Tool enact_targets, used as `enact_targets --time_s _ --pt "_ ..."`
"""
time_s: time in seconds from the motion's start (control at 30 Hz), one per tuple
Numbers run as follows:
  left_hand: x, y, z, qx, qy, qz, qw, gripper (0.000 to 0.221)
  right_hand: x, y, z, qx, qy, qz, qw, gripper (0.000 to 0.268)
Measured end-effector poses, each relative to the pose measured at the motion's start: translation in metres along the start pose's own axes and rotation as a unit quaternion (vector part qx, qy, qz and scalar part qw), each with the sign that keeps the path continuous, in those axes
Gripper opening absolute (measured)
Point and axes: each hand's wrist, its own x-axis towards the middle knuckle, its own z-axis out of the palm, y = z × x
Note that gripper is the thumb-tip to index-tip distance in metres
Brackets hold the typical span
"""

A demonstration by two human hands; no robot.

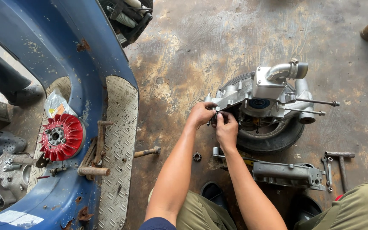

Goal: Repairing and assembling components of a motorcycle engine on the workshop floor.

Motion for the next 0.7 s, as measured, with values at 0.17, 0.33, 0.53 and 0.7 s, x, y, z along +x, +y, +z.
enact_targets --time_s 0.17,0.33,0.53,0.7 --pt "-0.006 0.005 -0.003 -0.005 -0.008 0.001 1.0 0.037 0.0 -0.002 0.004 0.042 -0.007 0.011 0.999 0.015" --pt "-0.021 0.017 -0.011 -0.009 -0.022 0.009 1.0 0.036 -0.001 -0.001 0.01 0.051 0.014 0.019 0.998 0.013" --pt "-0.033 0.027 -0.018 -0.008 -0.026 0.009 1.0 0.035 -0.004 -0.003 0.012 0.046 0.038 0.024 0.998 0.015" --pt "-0.026 0.021 -0.017 0.005 -0.018 0.03 0.999 0.04 0.001 -0.005 0.012 -0.025 0.058 0.02 0.998 0.015"
